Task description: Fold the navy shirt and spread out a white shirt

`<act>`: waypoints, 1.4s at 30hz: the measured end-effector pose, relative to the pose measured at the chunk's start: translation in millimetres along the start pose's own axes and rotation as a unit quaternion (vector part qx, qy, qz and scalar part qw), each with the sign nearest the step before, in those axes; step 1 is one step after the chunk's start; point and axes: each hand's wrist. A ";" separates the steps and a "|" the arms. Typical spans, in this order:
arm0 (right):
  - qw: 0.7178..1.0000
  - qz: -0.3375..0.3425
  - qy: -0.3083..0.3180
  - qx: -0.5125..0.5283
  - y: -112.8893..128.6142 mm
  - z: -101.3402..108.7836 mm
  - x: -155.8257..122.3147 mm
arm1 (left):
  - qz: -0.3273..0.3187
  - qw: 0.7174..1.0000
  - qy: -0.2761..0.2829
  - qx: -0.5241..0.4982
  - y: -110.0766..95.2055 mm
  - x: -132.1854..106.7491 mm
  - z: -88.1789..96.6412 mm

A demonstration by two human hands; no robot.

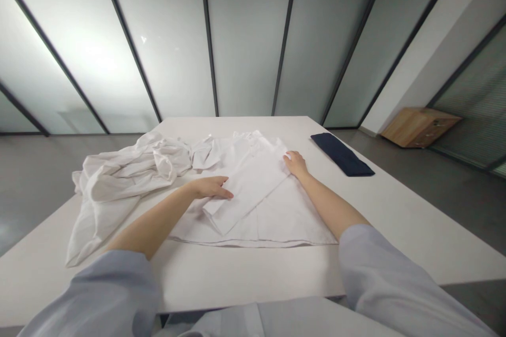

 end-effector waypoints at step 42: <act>0.977 0.103 0.143 -0.122 36.3 -3.0 -0.5 | -0.056 0.916 -0.184 0.353 48.0 95.0 -3.3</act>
Point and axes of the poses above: each hand's wrist, its own x-axis towards the middle knuckle, its own z-axis out of the back of the hand, y = z × x, and after that the axes turned 11 degrees about -y, right-handed
